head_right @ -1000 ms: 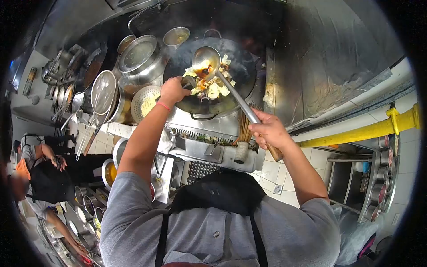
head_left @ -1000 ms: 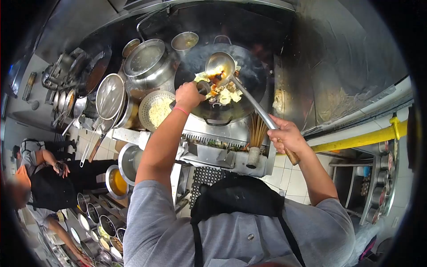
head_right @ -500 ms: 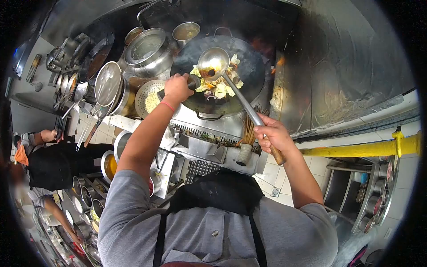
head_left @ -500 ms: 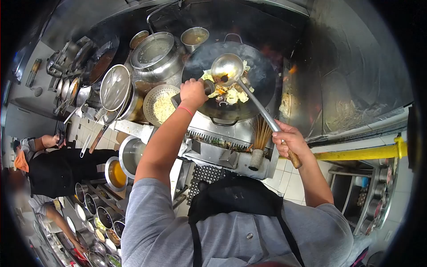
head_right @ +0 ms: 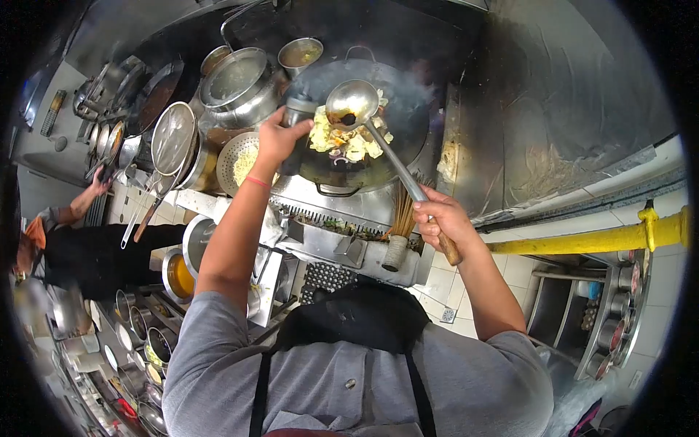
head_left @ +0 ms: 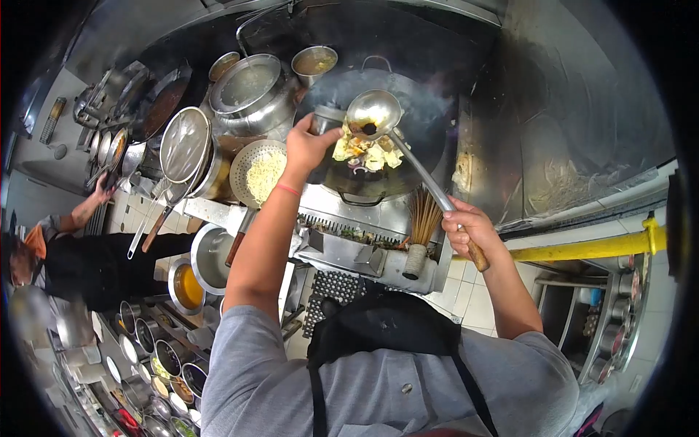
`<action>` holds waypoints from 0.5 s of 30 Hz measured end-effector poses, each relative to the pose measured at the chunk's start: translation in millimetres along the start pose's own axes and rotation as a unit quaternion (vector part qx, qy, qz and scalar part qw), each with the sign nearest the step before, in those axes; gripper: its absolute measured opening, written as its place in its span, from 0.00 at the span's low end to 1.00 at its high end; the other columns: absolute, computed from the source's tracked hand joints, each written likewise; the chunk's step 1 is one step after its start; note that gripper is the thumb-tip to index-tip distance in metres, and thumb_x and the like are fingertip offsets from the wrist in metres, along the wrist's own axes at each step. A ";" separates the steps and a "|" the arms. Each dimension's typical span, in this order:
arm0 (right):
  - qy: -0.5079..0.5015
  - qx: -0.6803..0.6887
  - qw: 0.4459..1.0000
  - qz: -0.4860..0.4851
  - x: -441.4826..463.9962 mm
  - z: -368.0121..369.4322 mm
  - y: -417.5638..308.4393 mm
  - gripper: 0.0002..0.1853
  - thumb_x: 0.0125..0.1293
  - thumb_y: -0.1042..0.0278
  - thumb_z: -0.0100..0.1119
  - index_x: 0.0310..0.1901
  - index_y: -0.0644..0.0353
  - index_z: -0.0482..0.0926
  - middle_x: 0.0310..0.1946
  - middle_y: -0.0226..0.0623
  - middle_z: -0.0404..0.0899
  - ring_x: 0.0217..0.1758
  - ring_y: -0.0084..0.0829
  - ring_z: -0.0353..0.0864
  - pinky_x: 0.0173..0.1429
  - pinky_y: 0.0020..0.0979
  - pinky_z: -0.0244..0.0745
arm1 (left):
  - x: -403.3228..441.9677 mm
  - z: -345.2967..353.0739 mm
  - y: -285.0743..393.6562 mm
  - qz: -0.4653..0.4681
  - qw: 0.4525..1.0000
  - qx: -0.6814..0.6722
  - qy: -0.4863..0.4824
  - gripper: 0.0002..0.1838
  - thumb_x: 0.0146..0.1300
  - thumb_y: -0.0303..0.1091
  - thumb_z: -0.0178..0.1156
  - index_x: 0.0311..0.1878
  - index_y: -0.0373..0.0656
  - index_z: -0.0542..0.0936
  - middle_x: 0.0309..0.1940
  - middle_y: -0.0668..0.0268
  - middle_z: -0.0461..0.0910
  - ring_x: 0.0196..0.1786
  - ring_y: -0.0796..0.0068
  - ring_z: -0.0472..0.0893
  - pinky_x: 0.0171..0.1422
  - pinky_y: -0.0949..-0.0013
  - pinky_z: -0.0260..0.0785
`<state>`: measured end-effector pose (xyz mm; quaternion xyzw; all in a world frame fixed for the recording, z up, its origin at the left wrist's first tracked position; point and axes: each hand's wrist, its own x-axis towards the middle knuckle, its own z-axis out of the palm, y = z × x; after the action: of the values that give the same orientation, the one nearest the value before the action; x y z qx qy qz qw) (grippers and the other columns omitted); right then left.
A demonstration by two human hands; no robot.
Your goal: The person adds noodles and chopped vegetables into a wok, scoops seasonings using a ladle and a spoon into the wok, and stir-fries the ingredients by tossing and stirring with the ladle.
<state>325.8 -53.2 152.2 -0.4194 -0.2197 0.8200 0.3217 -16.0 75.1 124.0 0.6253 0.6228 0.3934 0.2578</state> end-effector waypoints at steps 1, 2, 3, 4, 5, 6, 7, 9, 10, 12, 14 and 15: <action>0.018 -0.026 0.999 -0.007 9.8 -3.0 -0.7 0.28 0.64 0.74 0.54 0.67 0.55 0.63 0.21 0.27 0.68 0.12 0.15 0.61 0.12 0.22 0.58 | -1.5 -3.5 -1.8 -0.010 0.988 -0.152 0.027 0.24 0.49 0.35 0.73 0.50 0.39 0.80 0.38 0.62 0.83 0.37 0.72 0.81 0.45 0.70 0.73; 0.038 -0.050 0.998 -0.012 21.7 -6.6 1.7 0.29 0.64 0.74 0.55 0.67 0.55 0.63 0.21 0.27 0.68 0.12 0.16 0.62 0.12 0.23 0.58 | -9.3 -11.2 10.7 -0.021 0.952 -0.300 0.052 0.23 0.50 0.31 0.72 0.50 0.36 0.79 0.38 0.63 0.84 0.36 0.74 0.81 0.43 0.72 0.73; 0.111 -0.357 0.924 -0.084 44.5 -11.2 13.9 0.30 0.63 0.72 0.56 0.68 0.57 0.63 0.24 0.31 0.72 0.15 0.19 0.66 0.16 0.24 0.62 | -26.1 -20.9 21.2 -0.057 0.930 -0.358 0.061 0.20 0.53 0.29 0.70 0.49 0.35 0.79 0.39 0.66 0.83 0.37 0.78 0.80 0.45 0.74 0.73; 0.109 -0.363 0.923 -0.074 57.4 -25.7 27.5 0.30 0.63 0.72 0.56 0.68 0.57 0.63 0.24 0.31 0.72 0.15 0.19 0.66 0.16 0.24 0.62 | -48.3 -36.5 39.8 -0.070 0.930 -0.357 0.059 0.21 0.52 0.29 0.71 0.50 0.36 0.79 0.39 0.65 0.83 0.39 0.78 0.80 0.47 0.72 0.72; 0.131 -0.466 0.855 -0.184 70.2 -40.8 36.5 0.30 0.63 0.71 0.56 0.68 0.57 0.63 0.26 0.32 0.73 0.17 0.19 0.67 0.18 0.24 0.63 | -74.2 -47.9 37.8 -0.061 0.945 -0.316 0.056 0.23 0.51 0.29 0.71 0.51 0.37 0.78 0.41 0.65 0.82 0.41 0.78 0.79 0.49 0.71 0.72; 0.139 -0.557 0.763 -0.297 83.8 -44.5 34.0 0.30 0.64 0.71 0.56 0.68 0.57 0.63 0.29 0.34 0.75 0.19 0.19 0.68 0.21 0.24 0.64 | -98.1 -60.5 34.9 -0.049 0.959 -0.272 0.062 0.24 0.51 0.29 0.72 0.53 0.37 0.78 0.42 0.65 0.82 0.42 0.78 0.79 0.51 0.71 0.72; 0.147 -0.518 0.824 -0.177 60.9 -19.9 19.4 0.30 0.63 0.74 0.56 0.68 0.55 0.65 0.32 0.34 0.76 0.21 0.18 0.67 0.24 0.24 0.64 | -130.3 -70.7 33.0 -0.048 0.950 -0.306 0.051 0.27 0.49 0.29 0.73 0.54 0.36 0.77 0.43 0.66 0.82 0.44 0.78 0.79 0.53 0.70 0.71; 0.079 -0.446 0.883 -0.125 23.6 26.2 14.9 0.31 0.63 0.78 0.54 0.69 0.51 0.63 0.25 0.28 0.74 0.16 0.15 0.63 0.19 0.22 0.59 | -209.6 -108.4 15.8 -0.091 0.941 -0.321 0.048 0.32 0.46 0.29 0.75 0.57 0.36 0.76 0.47 0.68 0.80 0.48 0.78 0.77 0.58 0.70 0.68; 0.043 -0.405 0.909 -0.093 16.9 31.0 21.8 0.32 0.62 0.80 0.52 0.70 0.52 0.62 0.19 0.26 0.70 0.12 0.15 0.61 0.15 0.21 0.56 | -246.6 -136.0 8.1 -0.078 0.954 -0.283 0.066 0.33 0.45 0.29 0.76 0.56 0.36 0.76 0.47 0.69 0.80 0.49 0.79 0.76 0.59 0.70 0.67; -0.069 -0.268 0.960 -0.036 14.4 50.6 54.9 0.38 0.58 0.85 0.49 0.72 0.54 0.55 0.16 0.26 0.67 0.09 0.15 0.59 0.13 0.21 0.54 | -326.3 -201.5 6.7 -0.133 0.939 -0.258 0.186 0.32 0.44 0.31 0.76 0.55 0.37 0.77 0.47 0.69 0.80 0.50 0.79 0.75 0.59 0.70 0.66; -0.092 -0.268 0.959 0.019 8.2 85.7 101.5 0.39 0.58 0.85 0.49 0.73 0.54 0.53 0.17 0.27 0.67 0.09 0.15 0.58 0.13 0.20 0.53 | -398.4 -277.0 -0.2 -0.167 0.917 -0.081 0.352 0.30 0.43 0.35 0.77 0.52 0.38 0.79 0.44 0.69 0.81 0.47 0.79 0.77 0.56 0.70 0.69; -0.125 -0.273 0.953 0.043 7.7 105.6 122.5 0.39 0.58 0.85 0.49 0.73 0.54 0.53 0.17 0.27 0.66 0.09 0.15 0.58 0.13 0.20 0.54 | -426.0 -313.3 -6.9 -0.173 0.891 -0.019 0.420 0.30 0.42 0.35 0.77 0.51 0.38 0.79 0.42 0.66 0.83 0.44 0.78 0.79 0.54 0.69 0.71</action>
<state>192.8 -142.6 129.2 -0.3943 -0.4556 0.7876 0.1288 -238.4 -394.9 220.3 0.2792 0.7639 0.5798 0.0481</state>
